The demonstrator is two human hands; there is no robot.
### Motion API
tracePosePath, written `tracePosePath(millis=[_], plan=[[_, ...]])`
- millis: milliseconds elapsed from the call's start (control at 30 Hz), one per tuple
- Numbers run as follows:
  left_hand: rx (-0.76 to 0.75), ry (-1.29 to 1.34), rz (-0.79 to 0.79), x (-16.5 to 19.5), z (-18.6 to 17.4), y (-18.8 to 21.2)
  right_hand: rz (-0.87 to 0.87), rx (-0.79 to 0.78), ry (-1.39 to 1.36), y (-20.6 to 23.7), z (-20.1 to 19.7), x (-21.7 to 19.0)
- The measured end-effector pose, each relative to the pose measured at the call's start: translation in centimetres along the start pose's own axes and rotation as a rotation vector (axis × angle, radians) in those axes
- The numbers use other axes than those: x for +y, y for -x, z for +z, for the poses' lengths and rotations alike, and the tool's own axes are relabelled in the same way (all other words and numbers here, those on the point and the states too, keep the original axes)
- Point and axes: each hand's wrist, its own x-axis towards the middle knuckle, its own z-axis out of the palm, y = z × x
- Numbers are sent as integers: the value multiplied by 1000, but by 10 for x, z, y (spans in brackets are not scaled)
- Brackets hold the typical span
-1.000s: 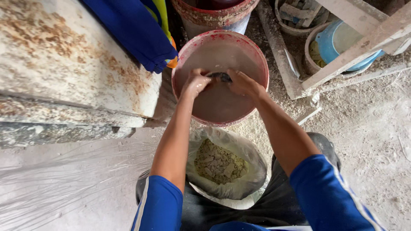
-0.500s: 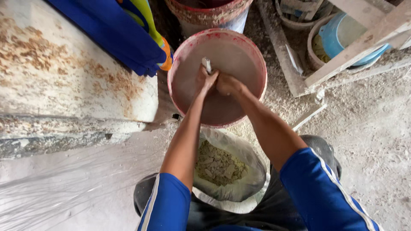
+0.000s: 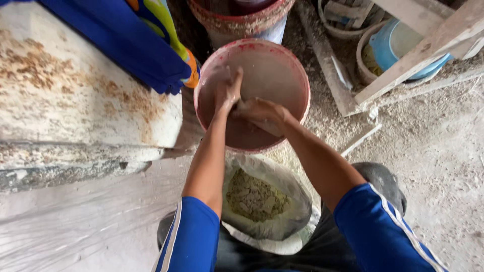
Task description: The person presses handfuls of white plaster putty by hand into the grooves of long wooden mold boards laid on the ground, working along their length. They then mix more putty in a plastic bowl, wipe their hands with a cloth, and use a small flat scraper to smooth and trim the filled mold surfaces.
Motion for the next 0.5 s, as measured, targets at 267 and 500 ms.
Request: tracePosePath(millis=[267,500], plan=[[-207,-80,-124,-6,-6,3,28,45,180,-1,-11,4],[-274,236,-35,-25,6,-7,27,61,142,-5,1,6]])
